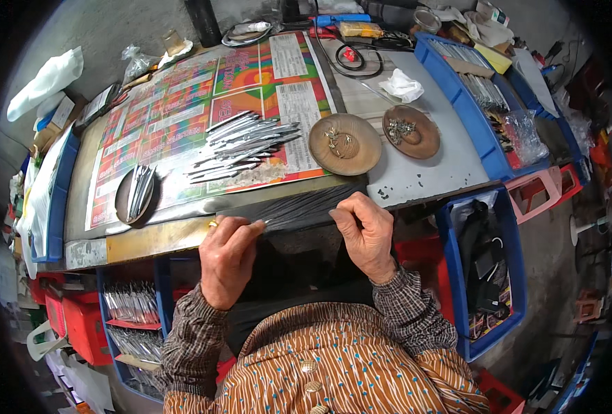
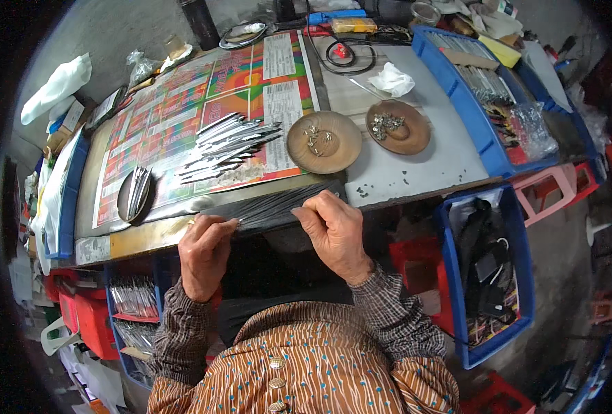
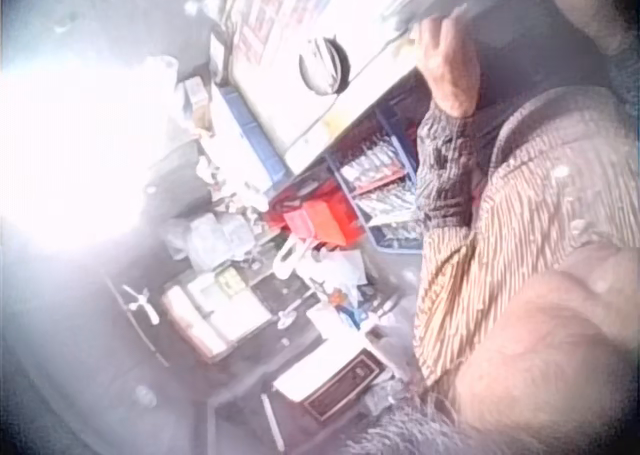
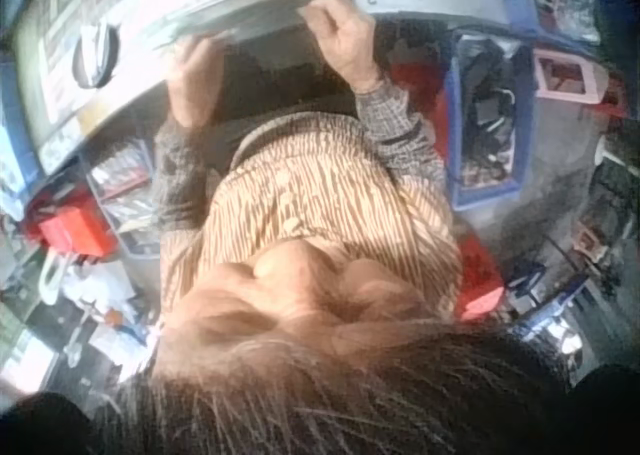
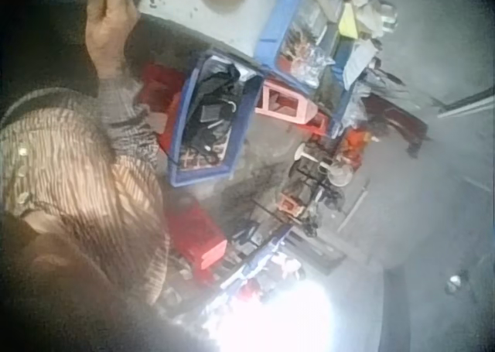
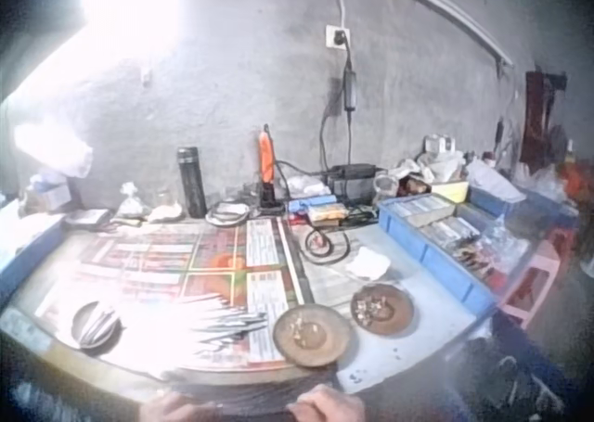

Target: The person inspects, sorts, and organizes small metal components by hand, moving them from a dish and a tray into storage bins.

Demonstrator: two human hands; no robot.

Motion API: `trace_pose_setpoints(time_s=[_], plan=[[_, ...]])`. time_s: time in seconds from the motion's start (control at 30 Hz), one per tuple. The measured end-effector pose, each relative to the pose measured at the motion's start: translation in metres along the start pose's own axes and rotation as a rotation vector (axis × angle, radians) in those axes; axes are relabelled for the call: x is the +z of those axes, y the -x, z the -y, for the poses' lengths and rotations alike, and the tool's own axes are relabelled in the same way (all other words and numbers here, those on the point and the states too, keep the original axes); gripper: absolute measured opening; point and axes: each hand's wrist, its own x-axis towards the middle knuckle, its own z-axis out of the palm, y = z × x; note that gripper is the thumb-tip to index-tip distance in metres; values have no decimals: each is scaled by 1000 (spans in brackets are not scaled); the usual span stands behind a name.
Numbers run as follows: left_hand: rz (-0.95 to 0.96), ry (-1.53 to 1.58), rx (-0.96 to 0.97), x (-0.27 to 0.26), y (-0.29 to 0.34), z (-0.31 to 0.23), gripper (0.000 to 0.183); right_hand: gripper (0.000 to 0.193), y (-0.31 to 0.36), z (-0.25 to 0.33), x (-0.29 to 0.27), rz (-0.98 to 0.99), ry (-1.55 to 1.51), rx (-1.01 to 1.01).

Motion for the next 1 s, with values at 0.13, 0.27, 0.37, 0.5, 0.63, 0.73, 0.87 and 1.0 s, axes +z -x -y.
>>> trace_pose_setpoints(time_s=[0.13, 0.27, 0.37, 0.5, 0.63, 0.73, 0.87, 1.0], plan=[[42, -160, 86, 4, -1, 7, 30, 18, -1, -4, 2, 20, 1, -5], [93, -155, 157, 27, -20, -2, 26, 18, -3, -7, 5, -7, 7, -51], [134, -137, 171, 46, -34, -13, 19, 17, -2, -6, 6, -22, 4, -71], [134, -117, 170, 61, -40, -15, 21, 15, -2, -2, 5, -19, 25, -25], [8, 21, 128, 65, -36, -9, 20, 14, 1, 1, 4, 1, 66, -45], [-69, 211, 40, 49, -30, -19, 15, 15, 7, 7, 3, 53, 119, -75], [-67, 405, -84, 38, -17, -25, 15, 17, 10, 14, 5, 83, 124, -93], [-62, 543, -208, 37, -6, -31, 17, 17, 12, 14, 12, 100, 88, -115]])
